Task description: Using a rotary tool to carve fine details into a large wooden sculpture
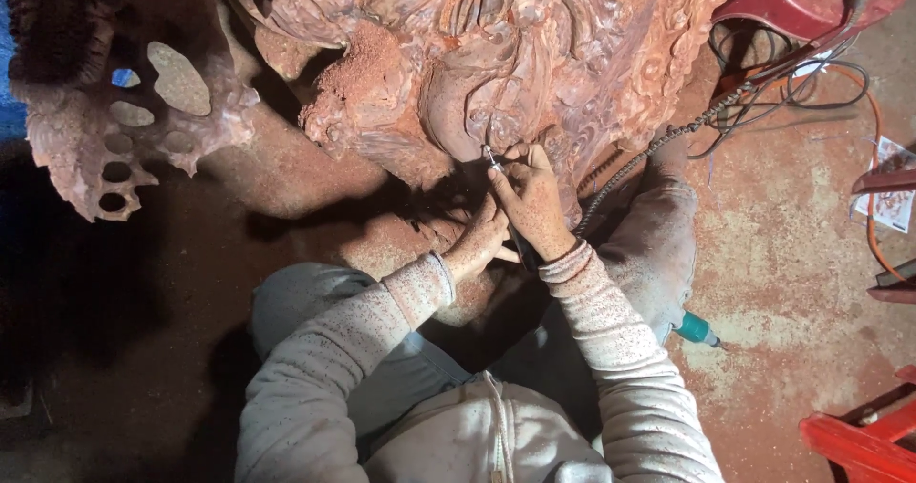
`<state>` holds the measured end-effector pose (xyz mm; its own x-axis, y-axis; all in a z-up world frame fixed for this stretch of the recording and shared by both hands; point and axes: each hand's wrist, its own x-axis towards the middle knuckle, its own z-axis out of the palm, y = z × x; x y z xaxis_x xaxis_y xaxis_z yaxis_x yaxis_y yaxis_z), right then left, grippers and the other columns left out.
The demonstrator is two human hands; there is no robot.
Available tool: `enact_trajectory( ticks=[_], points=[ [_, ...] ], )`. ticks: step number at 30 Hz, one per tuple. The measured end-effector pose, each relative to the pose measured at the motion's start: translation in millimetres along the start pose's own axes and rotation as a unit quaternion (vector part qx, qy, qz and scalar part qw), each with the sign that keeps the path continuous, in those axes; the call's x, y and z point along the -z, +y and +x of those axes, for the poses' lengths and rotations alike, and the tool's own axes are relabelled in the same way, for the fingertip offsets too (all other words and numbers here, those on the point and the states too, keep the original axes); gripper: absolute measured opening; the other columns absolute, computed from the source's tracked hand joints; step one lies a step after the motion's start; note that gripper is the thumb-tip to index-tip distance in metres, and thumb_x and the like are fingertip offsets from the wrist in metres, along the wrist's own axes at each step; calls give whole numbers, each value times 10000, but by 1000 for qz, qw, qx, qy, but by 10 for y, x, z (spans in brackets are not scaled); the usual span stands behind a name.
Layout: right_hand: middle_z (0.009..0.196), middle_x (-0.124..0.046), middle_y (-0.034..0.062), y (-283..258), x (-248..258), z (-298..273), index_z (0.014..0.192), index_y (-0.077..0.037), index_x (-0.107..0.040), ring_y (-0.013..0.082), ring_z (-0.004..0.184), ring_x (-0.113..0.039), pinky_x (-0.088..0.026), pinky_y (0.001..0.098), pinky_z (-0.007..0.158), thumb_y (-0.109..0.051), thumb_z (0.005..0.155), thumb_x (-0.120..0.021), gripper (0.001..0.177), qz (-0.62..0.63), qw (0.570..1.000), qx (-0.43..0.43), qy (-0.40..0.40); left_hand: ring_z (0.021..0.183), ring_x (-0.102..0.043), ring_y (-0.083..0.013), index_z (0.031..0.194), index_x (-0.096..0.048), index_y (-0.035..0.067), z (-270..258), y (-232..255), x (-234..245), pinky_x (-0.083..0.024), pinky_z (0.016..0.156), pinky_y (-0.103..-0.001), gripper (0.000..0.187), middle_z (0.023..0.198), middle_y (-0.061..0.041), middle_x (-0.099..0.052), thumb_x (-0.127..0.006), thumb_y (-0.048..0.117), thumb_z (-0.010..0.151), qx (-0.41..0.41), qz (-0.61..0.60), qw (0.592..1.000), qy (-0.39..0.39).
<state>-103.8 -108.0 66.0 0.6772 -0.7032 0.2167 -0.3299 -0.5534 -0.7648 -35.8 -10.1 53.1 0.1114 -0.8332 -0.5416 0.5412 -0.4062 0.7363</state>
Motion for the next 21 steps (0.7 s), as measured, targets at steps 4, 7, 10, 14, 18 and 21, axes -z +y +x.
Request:
enact_trajectory(
  ticks=[4, 7, 10, 14, 18, 21],
  points=[
    [1063, -582, 186, 73, -10, -24, 796, 14, -687, 410, 1004, -639, -519, 434, 839, -231, 964, -726, 300, -18, 1000, 1, -10, 1264, -478, -603, 1613, -52, 137, -98, 131, -55, -521, 797, -727, 652, 1631, -281, -192, -313, 420, 1087, 12, -7, 1000, 3],
    [1067, -598, 169, 20, 21, 2, 806, -8, -708, 386, 1009, -650, -521, 420, 841, -237, 964, -726, 279, 8, 1000, -14, -12, 1251, -507, -586, 1612, -77, 150, -97, 149, -68, -536, 795, -720, 650, 1621, -263, -238, -325, 434, 1083, 0, -1, 1000, 4],
    [1049, -619, 190, -74, 59, 27, 796, 12, -689, 397, 1000, -658, -523, 418, 832, -238, 974, -726, 309, 5, 1000, -17, -10, 1265, -486, -594, 1614, -76, 161, -54, 103, -50, -518, 802, -738, 648, 1627, -258, -226, -328, 433, 1083, -1, -10, 1000, 11],
    [1058, -631, 184, -10, 32, 11, 815, 9, -709, 403, 1017, -663, -528, 426, 843, -239, 971, -727, 293, 1, 1000, -25, -12, 1255, -502, -590, 1612, -71, 159, -49, 110, -65, -526, 802, -732, 660, 1629, -253, -230, -335, 446, 1081, 4, -7, 1000, 11],
    [1077, -630, 185, 108, 0, -15, 817, 2, -719, 411, 1036, -656, -529, 434, 853, -225, 960, -733, 269, -6, 1000, -18, -13, 1249, -499, -601, 1610, -80, 155, -50, 92, -71, -531, 785, -732, 667, 1630, -262, -221, -336, 468, 1079, 7, 1, 1000, 8],
    [1088, -639, 174, 137, -6, -41, 816, 3, -722, 395, 1045, -664, -537, 427, 862, -229, 960, -728, 273, -7, 999, -28, -20, 1215, -526, -598, 1610, -97, 138, 39, -64, -63, -534, 757, -728, 661, 1620, -280, -229, -343, 459, 1087, 14, -10, 1000, 11]
  ],
)
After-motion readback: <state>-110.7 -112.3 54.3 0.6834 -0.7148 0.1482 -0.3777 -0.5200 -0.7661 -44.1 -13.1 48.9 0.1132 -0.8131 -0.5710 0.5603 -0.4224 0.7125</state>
